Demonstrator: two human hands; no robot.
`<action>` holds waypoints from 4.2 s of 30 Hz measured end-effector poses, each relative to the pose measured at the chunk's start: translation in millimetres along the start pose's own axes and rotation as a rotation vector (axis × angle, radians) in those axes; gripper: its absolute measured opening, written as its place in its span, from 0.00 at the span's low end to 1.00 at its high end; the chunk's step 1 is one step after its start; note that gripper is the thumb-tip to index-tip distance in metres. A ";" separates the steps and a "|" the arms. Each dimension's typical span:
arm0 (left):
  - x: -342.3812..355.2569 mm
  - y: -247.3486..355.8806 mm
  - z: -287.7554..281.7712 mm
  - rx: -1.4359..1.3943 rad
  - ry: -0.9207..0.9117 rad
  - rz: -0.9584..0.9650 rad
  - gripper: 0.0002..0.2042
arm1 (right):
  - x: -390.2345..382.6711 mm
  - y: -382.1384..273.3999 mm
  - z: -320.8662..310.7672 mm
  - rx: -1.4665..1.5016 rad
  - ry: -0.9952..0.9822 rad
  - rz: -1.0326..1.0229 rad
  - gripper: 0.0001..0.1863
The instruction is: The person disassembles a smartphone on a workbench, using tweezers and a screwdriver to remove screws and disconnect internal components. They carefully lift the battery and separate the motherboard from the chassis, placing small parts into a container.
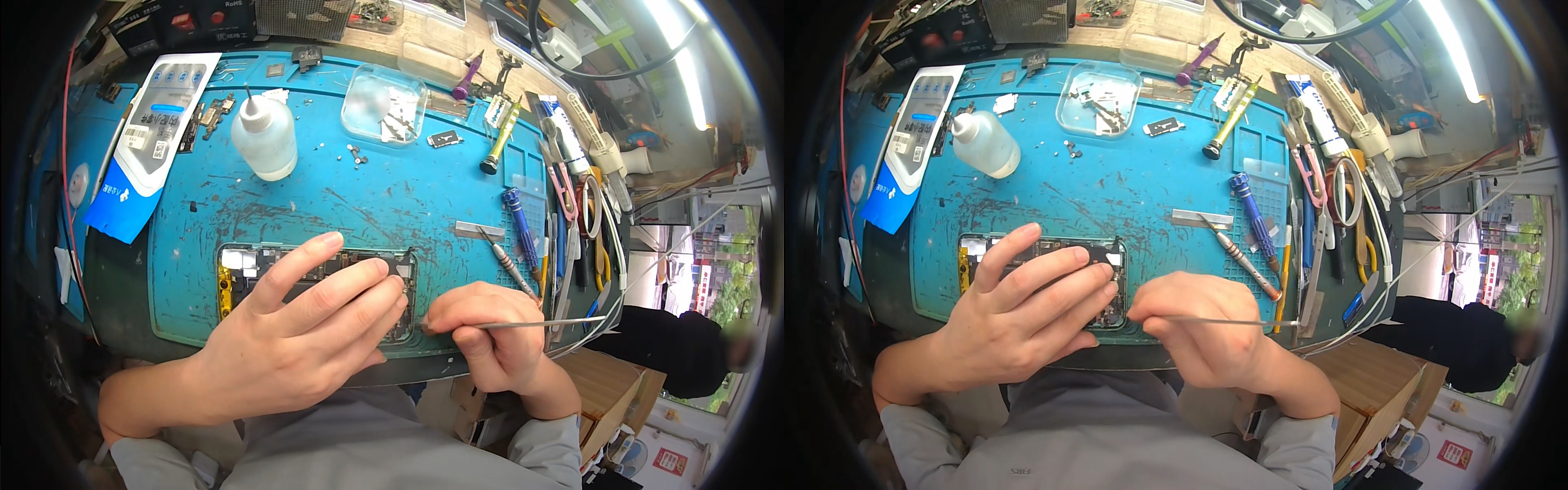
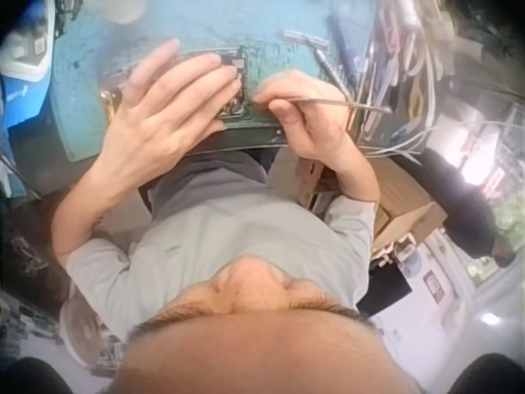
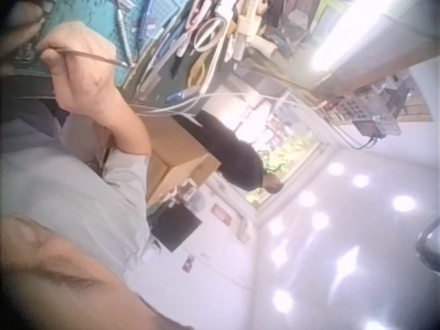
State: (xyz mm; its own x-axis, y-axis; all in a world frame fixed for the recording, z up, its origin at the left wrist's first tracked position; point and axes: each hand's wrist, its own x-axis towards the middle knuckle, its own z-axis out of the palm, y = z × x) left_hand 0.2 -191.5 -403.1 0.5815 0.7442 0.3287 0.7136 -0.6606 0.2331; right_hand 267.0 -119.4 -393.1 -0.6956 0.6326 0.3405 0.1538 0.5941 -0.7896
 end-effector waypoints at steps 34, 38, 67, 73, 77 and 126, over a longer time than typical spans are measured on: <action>-1.1 3.1 3.4 -0.015 0.021 -0.007 0.24 | -3.1 1.2 0.7 -0.162 -0.063 -0.128 0.10; -0.6 3.4 3.2 -0.014 0.022 -0.011 0.24 | -2.7 0.2 0.9 -0.167 -0.059 -0.117 0.10; 25.9 -8.8 -32.3 0.000 0.059 0.161 0.19 | -6.7 1.1 -0.8 -0.079 0.026 -0.155 0.16; 14.6 -5.8 -14.4 0.146 0.088 0.366 0.16 | -30.7 -10.4 12.2 -0.271 0.136 -0.239 0.16; 18.4 -8.7 -13.2 0.207 0.078 0.452 0.13 | -34.9 -4.0 19.0 -0.390 0.161 -0.331 0.15; 17.5 -7.5 -18.0 0.111 0.040 0.285 0.13 | -28.5 -8.9 -3.4 -0.005 0.130 0.017 0.15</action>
State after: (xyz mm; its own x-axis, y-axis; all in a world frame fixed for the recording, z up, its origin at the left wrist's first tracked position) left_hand -2.0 -175.4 -382.7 0.7499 0.5248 0.4028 0.5640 -0.8254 0.0254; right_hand 287.8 -141.1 -394.0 -0.5959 0.7013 0.3912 0.1678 0.5851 -0.7934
